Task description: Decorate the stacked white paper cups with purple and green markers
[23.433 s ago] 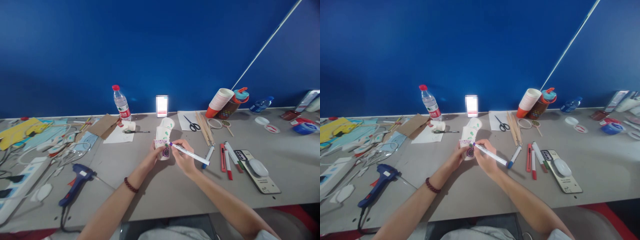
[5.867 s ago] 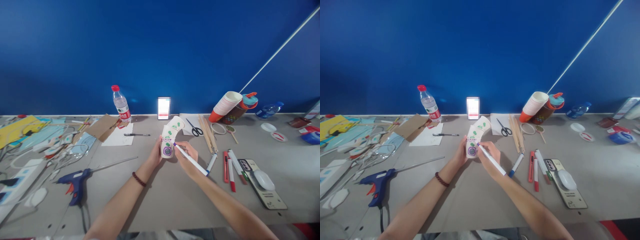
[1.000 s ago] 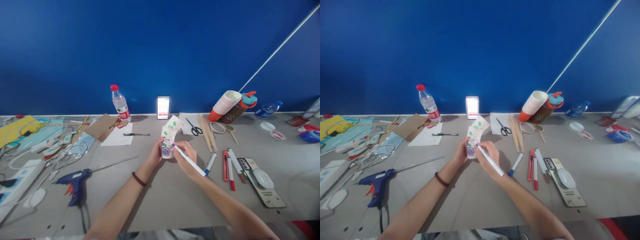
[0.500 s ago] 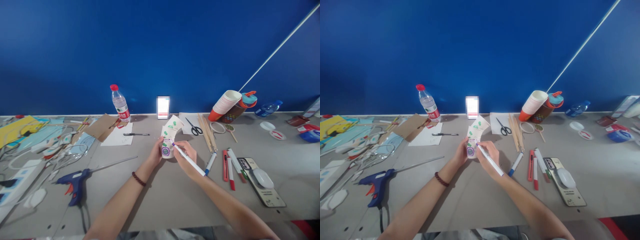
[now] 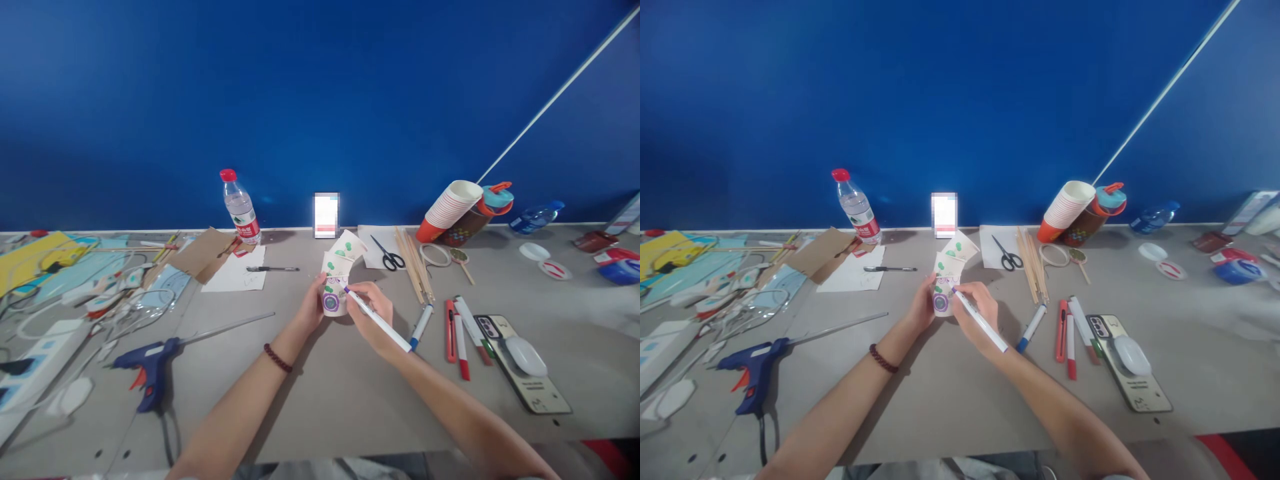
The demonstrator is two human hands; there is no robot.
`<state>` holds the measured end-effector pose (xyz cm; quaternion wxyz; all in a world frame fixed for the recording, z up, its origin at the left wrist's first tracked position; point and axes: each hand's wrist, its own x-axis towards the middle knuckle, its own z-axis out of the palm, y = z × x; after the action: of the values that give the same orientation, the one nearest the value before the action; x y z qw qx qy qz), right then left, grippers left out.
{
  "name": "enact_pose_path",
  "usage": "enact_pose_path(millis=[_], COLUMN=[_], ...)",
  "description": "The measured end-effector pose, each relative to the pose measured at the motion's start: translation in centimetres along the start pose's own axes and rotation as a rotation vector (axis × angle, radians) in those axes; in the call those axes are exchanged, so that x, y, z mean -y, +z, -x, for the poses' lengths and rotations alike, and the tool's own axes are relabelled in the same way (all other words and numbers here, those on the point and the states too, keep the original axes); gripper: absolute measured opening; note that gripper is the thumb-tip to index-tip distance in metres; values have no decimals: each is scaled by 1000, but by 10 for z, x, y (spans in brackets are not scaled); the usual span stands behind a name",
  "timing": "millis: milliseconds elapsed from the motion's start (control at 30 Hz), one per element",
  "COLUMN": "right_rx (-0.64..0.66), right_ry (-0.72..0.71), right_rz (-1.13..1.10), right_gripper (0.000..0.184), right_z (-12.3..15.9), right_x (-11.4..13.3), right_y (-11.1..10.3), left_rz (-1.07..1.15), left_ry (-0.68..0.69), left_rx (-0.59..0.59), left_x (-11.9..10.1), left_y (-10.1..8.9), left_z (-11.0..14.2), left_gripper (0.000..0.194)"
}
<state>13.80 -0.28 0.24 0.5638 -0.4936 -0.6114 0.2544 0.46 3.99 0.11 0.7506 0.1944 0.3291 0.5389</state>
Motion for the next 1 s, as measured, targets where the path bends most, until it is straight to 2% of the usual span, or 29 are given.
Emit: enact_pose_path(millis=[500,1000], right_rx=[11,7], right_ry=[13,27], right_rz=[7,-2], right_gripper=[11,11], right_z=[0,-1], right_x=[2,5], right_y=[-2,-2], left_rz=[-11,7], left_ry=[-16,-26], left_rx=[-37,-17], left_x=[0,1], left_y=[0,-1], left_z=[0,-1], left_gripper=[32,33])
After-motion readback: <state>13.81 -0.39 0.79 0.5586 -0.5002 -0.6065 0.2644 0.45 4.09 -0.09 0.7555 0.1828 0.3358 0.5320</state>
